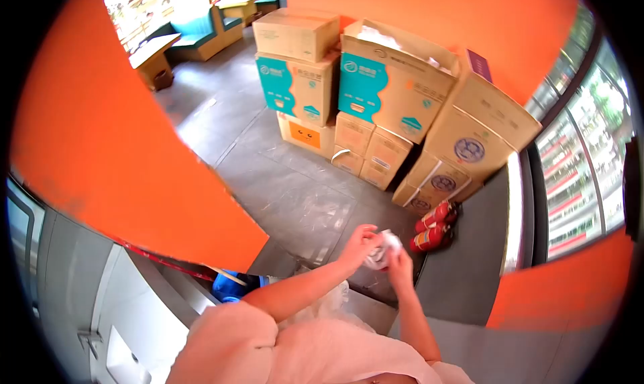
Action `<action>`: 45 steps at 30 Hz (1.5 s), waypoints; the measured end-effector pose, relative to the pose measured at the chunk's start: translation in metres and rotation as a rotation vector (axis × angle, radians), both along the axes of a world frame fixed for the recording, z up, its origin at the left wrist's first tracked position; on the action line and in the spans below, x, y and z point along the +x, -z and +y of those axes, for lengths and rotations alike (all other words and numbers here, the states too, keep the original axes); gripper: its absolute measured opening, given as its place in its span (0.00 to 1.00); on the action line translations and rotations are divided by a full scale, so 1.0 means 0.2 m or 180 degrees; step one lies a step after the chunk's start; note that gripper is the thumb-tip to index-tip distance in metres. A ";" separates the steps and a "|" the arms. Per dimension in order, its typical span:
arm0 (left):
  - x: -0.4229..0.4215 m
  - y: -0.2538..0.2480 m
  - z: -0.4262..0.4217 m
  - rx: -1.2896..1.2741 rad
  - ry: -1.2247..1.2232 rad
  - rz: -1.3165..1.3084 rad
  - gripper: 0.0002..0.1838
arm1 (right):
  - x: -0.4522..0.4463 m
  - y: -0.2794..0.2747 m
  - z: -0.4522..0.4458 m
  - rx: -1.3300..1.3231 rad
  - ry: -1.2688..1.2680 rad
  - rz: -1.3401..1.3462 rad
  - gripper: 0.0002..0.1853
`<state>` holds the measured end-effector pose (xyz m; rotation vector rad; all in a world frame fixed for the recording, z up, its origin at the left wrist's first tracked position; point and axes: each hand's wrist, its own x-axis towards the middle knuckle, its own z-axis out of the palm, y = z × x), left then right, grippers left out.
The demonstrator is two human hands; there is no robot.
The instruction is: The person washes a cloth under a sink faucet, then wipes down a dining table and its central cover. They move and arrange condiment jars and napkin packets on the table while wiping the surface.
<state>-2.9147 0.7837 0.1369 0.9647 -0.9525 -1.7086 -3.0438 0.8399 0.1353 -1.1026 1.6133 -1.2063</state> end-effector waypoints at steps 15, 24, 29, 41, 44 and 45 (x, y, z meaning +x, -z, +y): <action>0.43 0.26 -1.72 -0.0565 -0.1322 -0.1637 0.12 | 0.05 -0.11 -2.28 -0.0705 -0.0746 -0.0380 0.10; 1.50 -0.01 -2.23 -0.0238 -0.3864 -0.0106 0.05 | 1.53 -0.20 -3.32 -0.0808 -0.3146 -0.0798 0.14; 2.10 0.03 -2.62 0.0284 -0.3943 0.1055 0.14 | 2.29 -0.14 -3.72 -0.0825 -0.3331 -0.1195 0.17; 3.38 -0.29 -3.86 0.0200 -0.3679 -0.0132 0.10 | 3.77 0.21 -5.14 0.0528 -0.3193 -0.0347 0.11; 3.80 -0.31 -4.20 0.0290 -0.4132 -0.0470 0.12 | 4.15 0.25 -5.35 -0.1092 -0.2925 0.0720 0.13; 3.96 -0.23 -4.30 -0.0192 -0.4308 -0.1367 0.11 | 4.30 0.24 -5.40 -0.0250 -0.3485 0.0125 0.14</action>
